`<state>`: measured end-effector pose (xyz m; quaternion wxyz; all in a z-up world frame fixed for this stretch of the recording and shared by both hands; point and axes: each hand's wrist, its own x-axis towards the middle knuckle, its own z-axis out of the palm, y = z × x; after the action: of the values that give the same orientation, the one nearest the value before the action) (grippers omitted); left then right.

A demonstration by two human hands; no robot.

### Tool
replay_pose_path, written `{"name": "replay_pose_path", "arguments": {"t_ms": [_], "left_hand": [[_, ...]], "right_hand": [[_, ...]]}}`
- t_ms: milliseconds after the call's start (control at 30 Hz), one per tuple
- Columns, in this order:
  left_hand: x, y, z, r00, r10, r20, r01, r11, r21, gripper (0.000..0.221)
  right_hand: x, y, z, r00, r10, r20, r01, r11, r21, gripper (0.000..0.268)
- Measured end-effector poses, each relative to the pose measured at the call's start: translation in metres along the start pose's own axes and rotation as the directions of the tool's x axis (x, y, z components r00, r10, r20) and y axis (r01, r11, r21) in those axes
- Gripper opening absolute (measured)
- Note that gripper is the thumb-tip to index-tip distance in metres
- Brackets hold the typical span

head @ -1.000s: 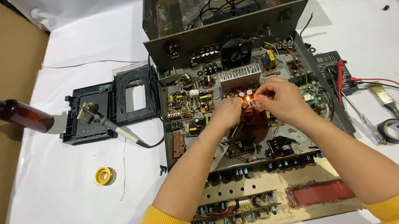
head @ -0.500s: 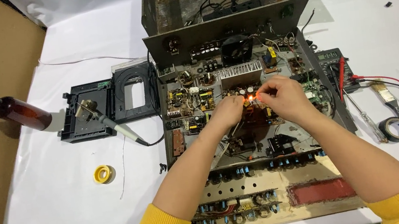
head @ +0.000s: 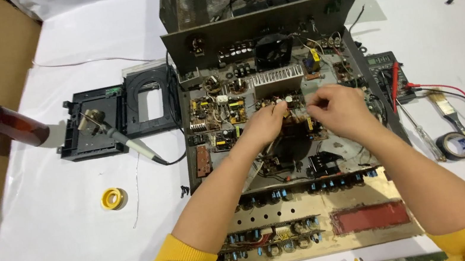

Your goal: Assembling and connecting internal components of an electronic device, including wiring and circuit board installation.

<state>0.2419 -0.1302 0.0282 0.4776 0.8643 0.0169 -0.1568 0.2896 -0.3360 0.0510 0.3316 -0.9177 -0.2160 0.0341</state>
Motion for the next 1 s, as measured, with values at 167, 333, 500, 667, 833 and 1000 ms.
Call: {"name": "replay_pose_path", "arguments": {"t_ms": [167, 333, 500, 667, 833, 1000], "left_hand": [[-0.038, 0.052, -0.003, 0.999, -0.032, -0.014, 0.034, 0.976, 0.215, 0.072], [0.0, 0.002, 0.023, 0.949, 0.315, 0.03, -0.272, 0.761, 0.589, 0.041], [0.014, -0.004, 0.042, 0.902, 0.432, 0.012, -0.303, 0.612, 0.73, 0.038], [0.03, 0.009, 0.049, 0.914, 0.399, 0.072, -0.309, 0.569, 0.762, 0.034], [0.05, -0.002, 0.066, 0.913, 0.404, 0.048, -0.301, 0.59, 0.749, 0.028], [0.054, -0.011, 0.069, 0.893, 0.449, 0.015, -0.313, 0.599, 0.737, 0.016]], "right_hand": [[-0.015, 0.024, -0.022, 0.989, -0.053, 0.136, 0.09, 0.953, -0.291, 0.007], [-0.016, 0.061, -0.017, 0.959, -0.054, 0.278, 0.078, 0.994, -0.078, 0.01], [-0.011, 0.079, -0.007, 0.938, -0.139, 0.318, 0.163, 0.986, -0.047, 0.008], [-0.016, 0.074, -0.01, 0.946, -0.207, 0.25, 0.272, 0.927, -0.258, 0.005], [-0.017, 0.078, -0.008, 0.948, -0.215, 0.235, 0.273, 0.928, -0.254, 0.004], [-0.015, 0.092, 0.0, 0.941, -0.259, 0.216, 0.31, 0.917, -0.252, 0.004]]}}
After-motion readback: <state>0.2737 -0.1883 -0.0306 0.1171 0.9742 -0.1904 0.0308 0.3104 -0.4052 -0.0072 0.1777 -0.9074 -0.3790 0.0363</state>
